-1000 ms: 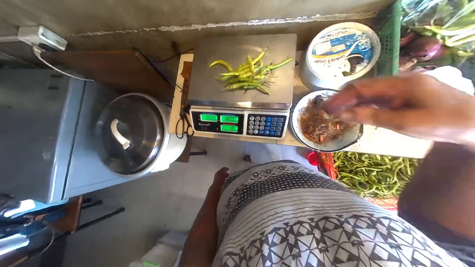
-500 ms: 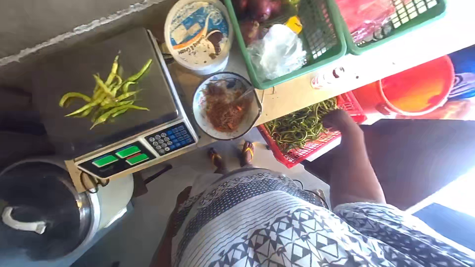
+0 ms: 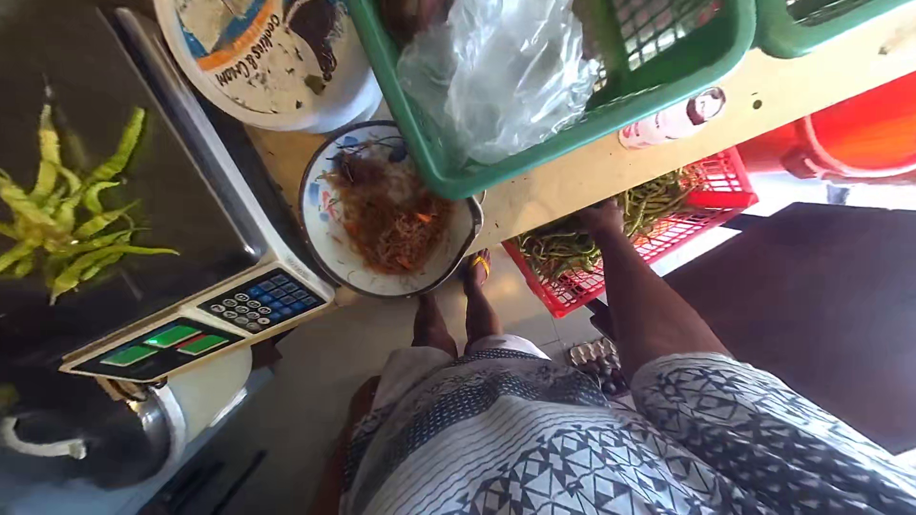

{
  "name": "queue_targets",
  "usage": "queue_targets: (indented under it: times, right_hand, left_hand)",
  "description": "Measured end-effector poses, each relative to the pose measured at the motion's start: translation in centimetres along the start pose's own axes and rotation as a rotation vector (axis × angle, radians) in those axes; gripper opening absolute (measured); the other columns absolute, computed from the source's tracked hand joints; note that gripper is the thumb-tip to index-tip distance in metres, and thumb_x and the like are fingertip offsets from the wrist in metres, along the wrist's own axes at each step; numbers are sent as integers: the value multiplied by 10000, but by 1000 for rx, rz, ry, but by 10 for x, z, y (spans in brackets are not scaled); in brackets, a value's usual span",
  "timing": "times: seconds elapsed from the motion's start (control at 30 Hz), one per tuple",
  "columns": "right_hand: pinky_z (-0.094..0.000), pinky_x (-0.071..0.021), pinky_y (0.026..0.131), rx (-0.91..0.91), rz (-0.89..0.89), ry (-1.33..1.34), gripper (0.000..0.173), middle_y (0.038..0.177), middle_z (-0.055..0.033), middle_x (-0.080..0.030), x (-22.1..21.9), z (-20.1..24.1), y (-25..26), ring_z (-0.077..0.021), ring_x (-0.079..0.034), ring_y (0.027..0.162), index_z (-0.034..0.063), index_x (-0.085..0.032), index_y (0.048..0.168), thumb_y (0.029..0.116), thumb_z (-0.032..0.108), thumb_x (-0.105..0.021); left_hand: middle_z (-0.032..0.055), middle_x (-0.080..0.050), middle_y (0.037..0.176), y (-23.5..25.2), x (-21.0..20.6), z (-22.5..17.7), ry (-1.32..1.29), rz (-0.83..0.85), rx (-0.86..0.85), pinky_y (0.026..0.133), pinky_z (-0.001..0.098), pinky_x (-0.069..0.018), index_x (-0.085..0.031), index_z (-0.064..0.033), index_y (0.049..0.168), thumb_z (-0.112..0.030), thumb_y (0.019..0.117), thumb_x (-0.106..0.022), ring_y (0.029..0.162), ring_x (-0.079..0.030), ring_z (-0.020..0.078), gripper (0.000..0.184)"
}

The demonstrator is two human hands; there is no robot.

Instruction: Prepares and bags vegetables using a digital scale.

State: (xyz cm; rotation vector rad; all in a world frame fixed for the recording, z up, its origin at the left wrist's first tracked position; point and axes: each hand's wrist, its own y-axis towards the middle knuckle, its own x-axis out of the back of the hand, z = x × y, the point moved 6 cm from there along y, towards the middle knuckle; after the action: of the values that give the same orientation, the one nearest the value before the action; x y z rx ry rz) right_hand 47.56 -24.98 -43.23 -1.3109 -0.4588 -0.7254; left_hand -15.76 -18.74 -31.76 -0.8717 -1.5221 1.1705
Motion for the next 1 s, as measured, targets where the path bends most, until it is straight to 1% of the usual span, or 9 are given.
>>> queue_targets:
  times: [0.07, 0.2, 0.37, 0.53, 0.73, 0.77, 0.87, 0.93, 1.0]
  right_hand:
    - [-706, -365, 1102, -9, -40, -100, 792, 1495, -362, -440, 0, 8, 1, -517, -413, 1413, -58, -485, 1452, 911, 470, -720]
    - [-669, -325, 1151, 60, 2, -221, 703, 1563, -354, -354, -16, 31, -4, -511, -329, 1470, -41, -432, 1512, 971, 333, -682]
    - [-668, -349, 1128, 62, -16, -155, 717, 1506, -311, -470, -17, 38, -11, -465, -416, 1435, -29, -465, 1491, 940, 353, -722]
    - [-764, -359, 1049, 194, 102, -387, 639, 1426, -338, -536, -5, 39, -13, -540, -482, 1348, -24, -531, 1442, 956, 348, -712]
    - [-711, -426, 1009, 28, -74, -67, 401, 1259, -351, -621, 48, -1, -19, -519, -569, 1235, -61, -662, 1209, 947, 238, -709]
    - [-696, -421, 1022, 10, -125, -56, 442, 1309, -368, -581, 54, -3, -23, -522, -541, 1269, -74, -630, 1247, 929, 217, -725]
    - [-591, -361, 1162, -41, -173, -135, 940, 1611, -314, -265, 53, -11, -6, -465, -314, 1486, -8, -371, 1542, 789, 268, -859]
    - [-641, -314, 1175, -2, -114, -258, 1194, 1654, -309, -176, 39, -14, 16, -487, -242, 1513, -1, -260, 1603, 706, 435, -916]
    - [-700, -299, 1147, 60, -64, -362, 1209, 1667, -299, -169, 25, -4, 28, -501, -234, 1515, 12, -229, 1620, 739, 549, -858]
  left_hand:
    - [252, -629, 1341, 3, -3, -1, 5, -11, -17, 1113, 483, -423, -579, 28, 1379, -123, 1091, -458, 1280, -592, 354, 347]
    - [269, -628, 1331, 9, -5, -13, 21, 9, -34, 1111, 494, -417, -578, 46, 1373, -99, 1089, -455, 1276, -590, 379, 342]
    - [266, -632, 1326, 12, -4, -25, 100, 30, -42, 1102, 502, -426, -576, 36, 1378, -103, 1076, -487, 1265, -601, 379, 344]
    - [258, -644, 1312, 13, 0, -33, 150, 9, -47, 1092, 523, -433, -594, 22, 1366, -118, 1072, -501, 1254, -607, 383, 339]
    - [255, -650, 1298, 14, 0, -41, 158, 15, -54, 1084, 521, -439, -603, 23, 1352, -122, 1066, -515, 1239, -616, 379, 333]
    - [254, -652, 1295, 14, 0, -42, 155, 15, -55, 1082, 519, -441, -603, 24, 1351, -118, 1066, -513, 1237, -618, 377, 331]
    - [256, -649, 1304, 17, 0, -42, 138, 22, -61, 1089, 508, -441, -596, 33, 1358, -99, 1071, -494, 1246, -616, 375, 331]
    - [260, -644, 1313, 19, 0, -39, 119, 21, -57, 1095, 506, -436, -593, 38, 1360, -93, 1073, -488, 1254, -611, 380, 332]
    - [259, -640, 1321, 20, 0, -35, 123, 31, -39, 1097, 507, -432, -589, 33, 1369, -100, 1076, -487, 1260, -607, 378, 337]
